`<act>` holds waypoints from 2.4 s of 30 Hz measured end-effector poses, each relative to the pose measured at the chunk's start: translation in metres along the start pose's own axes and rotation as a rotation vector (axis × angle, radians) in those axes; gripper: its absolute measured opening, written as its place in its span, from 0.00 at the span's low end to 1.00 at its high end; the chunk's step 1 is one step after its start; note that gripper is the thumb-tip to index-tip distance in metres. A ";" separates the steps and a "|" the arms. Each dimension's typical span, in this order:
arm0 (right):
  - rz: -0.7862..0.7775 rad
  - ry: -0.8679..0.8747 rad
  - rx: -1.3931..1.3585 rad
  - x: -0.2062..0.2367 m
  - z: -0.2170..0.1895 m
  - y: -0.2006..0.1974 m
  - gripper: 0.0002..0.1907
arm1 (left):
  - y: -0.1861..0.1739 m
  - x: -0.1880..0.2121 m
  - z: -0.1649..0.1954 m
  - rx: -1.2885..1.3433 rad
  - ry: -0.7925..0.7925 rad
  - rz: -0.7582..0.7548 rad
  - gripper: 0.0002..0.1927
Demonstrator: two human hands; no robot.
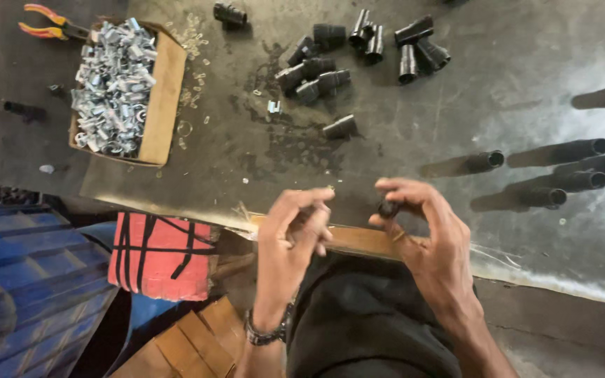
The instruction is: The person sits at a workbench and inserts small metal clips into black cylindrical fittings one at a time, pressing each clip into place by hand and setting the assembled fitting in a growing row. They periodically gather loose fittings into piles and arrange completed fittings into a large grouped layout on the bench.
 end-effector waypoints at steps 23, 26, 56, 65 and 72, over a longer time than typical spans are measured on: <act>0.058 -0.108 0.071 0.016 0.013 0.001 0.17 | 0.033 0.007 0.026 -0.423 0.243 -0.115 0.12; 0.056 -0.093 0.106 0.019 0.014 0.000 0.17 | 0.036 0.008 0.032 -0.511 0.245 -0.125 0.11; 0.470 0.031 0.533 0.047 0.036 -0.057 0.25 | -0.032 -0.086 0.049 -1.164 0.338 0.163 0.15; 0.105 -0.431 0.530 -0.042 -0.018 0.026 0.29 | -0.027 -0.099 0.025 -1.307 0.331 0.075 0.09; -0.152 -0.189 0.483 -0.042 -0.007 0.034 0.20 | -0.009 -0.012 0.027 -0.850 0.259 0.015 0.15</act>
Point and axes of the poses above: each hand's wrist, its own x-axis away from the middle knuckle, its own y-axis out of the palm, z = x × y, the point moved 2 cm from there along -x, towards the middle knuckle, and after that the axes turned 4 degrees about -z, right-handed, at the moved point
